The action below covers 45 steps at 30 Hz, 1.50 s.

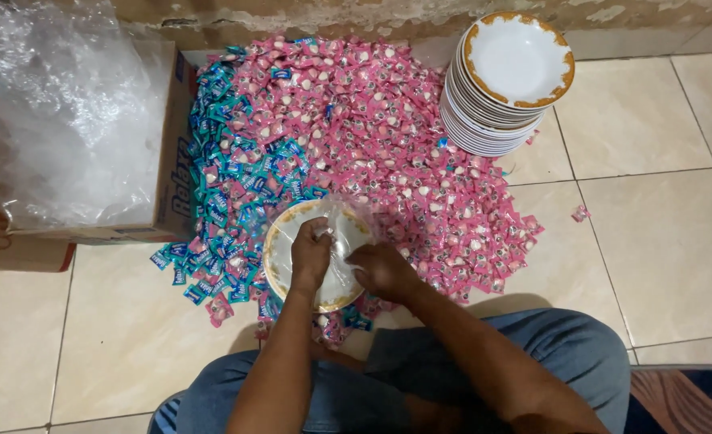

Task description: Packing small wrapped candies from a large pile on the floor into a plastic bag placed on a plate.

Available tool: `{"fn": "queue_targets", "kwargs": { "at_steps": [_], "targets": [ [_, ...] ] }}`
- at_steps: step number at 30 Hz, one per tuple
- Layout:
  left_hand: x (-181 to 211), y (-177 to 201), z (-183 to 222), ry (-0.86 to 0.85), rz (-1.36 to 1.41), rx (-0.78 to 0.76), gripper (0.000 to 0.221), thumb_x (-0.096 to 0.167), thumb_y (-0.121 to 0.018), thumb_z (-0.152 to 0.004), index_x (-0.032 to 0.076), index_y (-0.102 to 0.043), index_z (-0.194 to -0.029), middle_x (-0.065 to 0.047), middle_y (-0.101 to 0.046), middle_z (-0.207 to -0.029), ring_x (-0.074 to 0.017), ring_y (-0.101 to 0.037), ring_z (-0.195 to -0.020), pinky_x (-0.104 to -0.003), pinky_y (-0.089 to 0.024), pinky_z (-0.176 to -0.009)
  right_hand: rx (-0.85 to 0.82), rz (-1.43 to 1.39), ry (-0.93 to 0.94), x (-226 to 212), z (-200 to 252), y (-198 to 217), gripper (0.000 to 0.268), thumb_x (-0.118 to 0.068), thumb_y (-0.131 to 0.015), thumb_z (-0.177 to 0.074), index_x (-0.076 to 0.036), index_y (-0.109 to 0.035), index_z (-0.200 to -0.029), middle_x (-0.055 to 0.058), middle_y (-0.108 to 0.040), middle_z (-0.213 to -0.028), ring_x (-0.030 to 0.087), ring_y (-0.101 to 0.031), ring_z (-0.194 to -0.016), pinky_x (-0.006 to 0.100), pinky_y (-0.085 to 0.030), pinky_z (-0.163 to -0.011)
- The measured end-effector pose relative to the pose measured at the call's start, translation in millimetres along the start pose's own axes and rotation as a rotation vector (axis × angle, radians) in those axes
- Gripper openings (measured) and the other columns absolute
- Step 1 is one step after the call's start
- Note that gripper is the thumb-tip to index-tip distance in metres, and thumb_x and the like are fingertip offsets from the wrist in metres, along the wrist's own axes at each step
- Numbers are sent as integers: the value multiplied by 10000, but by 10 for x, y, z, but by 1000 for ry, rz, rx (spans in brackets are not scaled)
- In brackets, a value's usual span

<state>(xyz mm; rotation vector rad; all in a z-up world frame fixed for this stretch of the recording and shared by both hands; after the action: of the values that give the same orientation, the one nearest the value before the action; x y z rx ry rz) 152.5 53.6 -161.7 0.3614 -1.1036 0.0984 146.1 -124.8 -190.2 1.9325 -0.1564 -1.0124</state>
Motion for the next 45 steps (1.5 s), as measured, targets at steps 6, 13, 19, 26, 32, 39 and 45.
{"fn": "queue_targets", "kwargs": {
  "at_steps": [6, 13, 19, 26, 32, 39, 45],
  "targets": [
    [-17, 0, -35, 7, -55, -19, 394, 141, -559, -898, 206, -661, -1272, -88, -740, -1033, -192, -709, -904, -339, -547, -823, 342, -60, -929, 342, 230, 953, 277, -208, -679, -887, -269, -741, -1150, 108, -713, -1159, 391, -669, -1119, 496, -553, -926],
    [38, -43, 34, -42, -37, -36, 393, 112, -570, -896, 167, -661, -1275, -114, -732, -1062, -204, -696, -922, -350, -543, -840, 149, 179, -921, 1275, 810, 936, 523, -250, -715, -904, -277, -582, -1409, 186, -527, -1356, 477, -612, -1203, 560, -545, -983],
    [15, -35, 48, -16, -39, -40, 388, 130, -574, -898, 221, -669, -1264, -80, -741, -1003, -184, -702, -901, -321, -545, -819, 454, -332, -932, 775, 623, 1331, 391, -130, -754, -882, -349, -765, -1206, 1, -614, -803, 147, -662, -617, 342, -585, -652],
    [22, -43, 75, -24, -35, -38, 376, 131, -569, -909, 221, -665, -1261, -88, -742, -1001, -181, -711, -911, -325, -549, -823, 742, -1470, -851, 750, 629, 1181, 388, -38, -605, -983, -125, -590, -1361, 12, -546, -701, 118, -558, -553, 377, -605, -716],
    [91, -28, 133, -34, 0, -37, 384, 101, -563, -906, 196, -662, -1265, -107, -733, -1029, -179, -689, -890, -337, -541, -828, 874, -1777, -837, 1272, 788, 903, 371, -100, -533, -1004, -120, -605, -1367, 74, -743, -900, 262, -750, -859, 530, -626, -872],
    [110, -31, 152, -27, -26, -37, 381, 117, -562, -908, 229, -668, -1256, -77, -738, -961, -163, -677, -861, -318, -540, -788, 813, -1894, -705, 1335, 790, 856, 579, -125, -496, -833, -69, -601, -1400, 167, -763, -1063, 375, -696, -1163, 613, -529, -1024],
    [92, -61, 137, -35, -64, -26, 367, 141, -580, -906, 247, -663, -1247, -63, -741, -930, -188, -684, -859, -345, -541, -806, 535, -1468, -782, 719, 298, 954, 147, -132, -589, -956, -232, -649, -1046, 68, -680, -818, 180, -641, -716, 210, -426, -487]
  ]
}}
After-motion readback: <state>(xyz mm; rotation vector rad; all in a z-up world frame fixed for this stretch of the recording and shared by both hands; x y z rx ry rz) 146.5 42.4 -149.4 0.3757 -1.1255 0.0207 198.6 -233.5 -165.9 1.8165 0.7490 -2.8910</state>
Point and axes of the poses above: each hand's wrist, its own z-axis away from the middle knuckle, its own y-axis out of the back of the hand, x = y × z, the point moved 4 cm from there along -z, towards the middle knuckle
